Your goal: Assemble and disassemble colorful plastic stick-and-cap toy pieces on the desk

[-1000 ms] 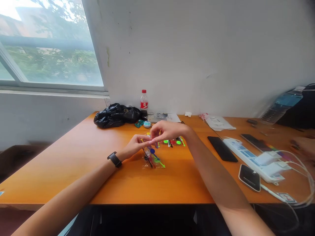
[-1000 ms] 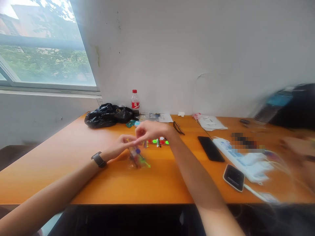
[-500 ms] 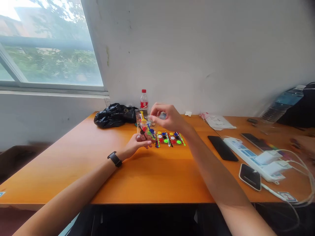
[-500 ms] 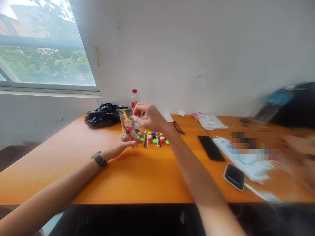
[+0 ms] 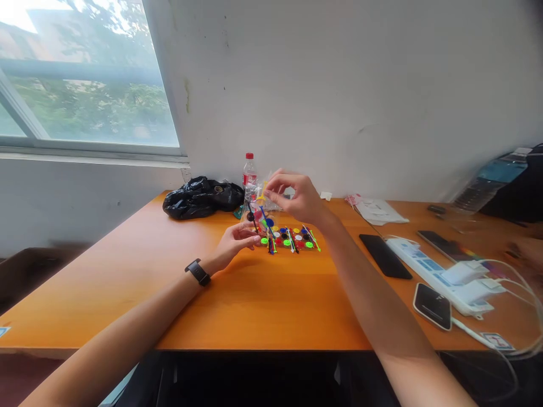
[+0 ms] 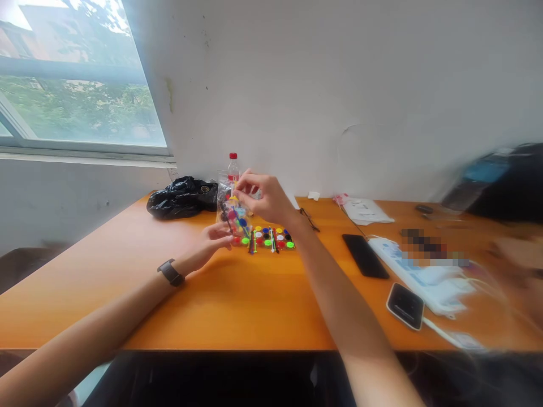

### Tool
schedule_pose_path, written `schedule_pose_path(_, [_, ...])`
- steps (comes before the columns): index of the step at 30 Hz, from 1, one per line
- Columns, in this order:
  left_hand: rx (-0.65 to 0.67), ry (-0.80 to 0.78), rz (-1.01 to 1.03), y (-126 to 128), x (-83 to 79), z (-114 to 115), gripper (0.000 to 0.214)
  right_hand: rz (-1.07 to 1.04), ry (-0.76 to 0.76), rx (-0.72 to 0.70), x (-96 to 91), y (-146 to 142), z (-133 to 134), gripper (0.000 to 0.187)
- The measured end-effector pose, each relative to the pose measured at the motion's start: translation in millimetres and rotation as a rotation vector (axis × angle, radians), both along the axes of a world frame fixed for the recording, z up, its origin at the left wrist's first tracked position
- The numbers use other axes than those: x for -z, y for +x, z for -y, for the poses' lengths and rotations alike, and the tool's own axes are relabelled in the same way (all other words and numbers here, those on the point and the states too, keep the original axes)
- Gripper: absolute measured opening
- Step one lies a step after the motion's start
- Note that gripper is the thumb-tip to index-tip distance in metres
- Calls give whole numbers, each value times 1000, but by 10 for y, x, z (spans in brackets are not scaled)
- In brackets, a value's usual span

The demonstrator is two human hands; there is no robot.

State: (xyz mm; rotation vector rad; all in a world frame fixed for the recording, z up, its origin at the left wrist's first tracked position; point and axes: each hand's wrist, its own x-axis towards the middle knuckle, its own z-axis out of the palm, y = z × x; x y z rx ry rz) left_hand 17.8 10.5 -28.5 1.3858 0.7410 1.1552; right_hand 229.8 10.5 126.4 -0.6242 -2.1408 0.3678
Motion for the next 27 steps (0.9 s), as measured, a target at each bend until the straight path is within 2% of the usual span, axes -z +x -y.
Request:
schedule_pose_path(4, [39, -1, 18, -9, 35, -33, 61, -6, 4, 41, -17, 12, 18, 17])
schedule_pose_path(11, [121, 87, 63, -43, 80, -68, 49, 104, -71, -44, 61, 25, -62, 16])
schedule_pose_path(19, [70, 36, -75, 12, -80, 79, 41, 118, -105, -58, 95, 31, -100, 11])
schedule_pose_path(27, [62, 39, -74, 9, -67, 67, 39, 130, -141, -46, 160, 50, -188, 16])
